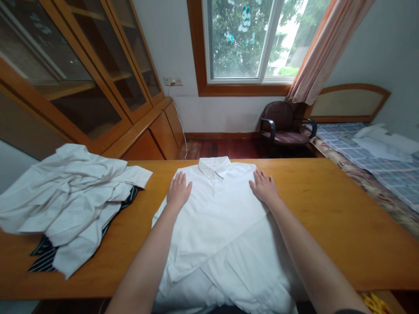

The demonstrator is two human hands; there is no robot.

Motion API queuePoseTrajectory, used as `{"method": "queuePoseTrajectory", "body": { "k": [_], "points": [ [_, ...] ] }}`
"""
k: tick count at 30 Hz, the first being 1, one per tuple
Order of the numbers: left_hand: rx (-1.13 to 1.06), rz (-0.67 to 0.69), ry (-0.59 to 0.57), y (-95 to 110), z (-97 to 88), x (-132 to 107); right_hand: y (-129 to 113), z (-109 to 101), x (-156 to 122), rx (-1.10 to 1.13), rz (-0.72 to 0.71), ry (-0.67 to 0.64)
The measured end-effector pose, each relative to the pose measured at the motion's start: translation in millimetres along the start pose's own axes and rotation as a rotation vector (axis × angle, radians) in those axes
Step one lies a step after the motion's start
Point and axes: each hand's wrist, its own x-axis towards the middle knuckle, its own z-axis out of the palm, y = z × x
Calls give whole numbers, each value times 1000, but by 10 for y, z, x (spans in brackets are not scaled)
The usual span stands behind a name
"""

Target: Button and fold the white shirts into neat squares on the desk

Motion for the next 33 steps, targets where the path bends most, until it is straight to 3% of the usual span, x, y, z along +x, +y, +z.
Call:
{"method": "queuePoseTrajectory", "body": {
  "k": [4, 8, 12, 16, 21, 28, 33],
  "points": [
    [19, -108, 49, 29, 17, 46, 57, -23, 2, -55, 12, -19],
    [42, -177, 68, 73, -37, 68, -33, -53, -24, -75, 26, 23],
    [70, -21, 130, 263, -128, 4, -320, -71, -48, -45, -52, 161],
    [-1, 179, 55, 623, -94, -101, -800, -8, -65, 46, -278, 119],
    [-39, 166, 5, 840, 47, -100, -1184, 84, -35, 121, -380, 59],
    [-7, 70, -35, 628, 55, 64, -945, 72, 164, 101, -218, 6],
    [-15, 38, 2, 580, 74, 71, -808, 101, 193, 97, -134, 90]
  ]
}}
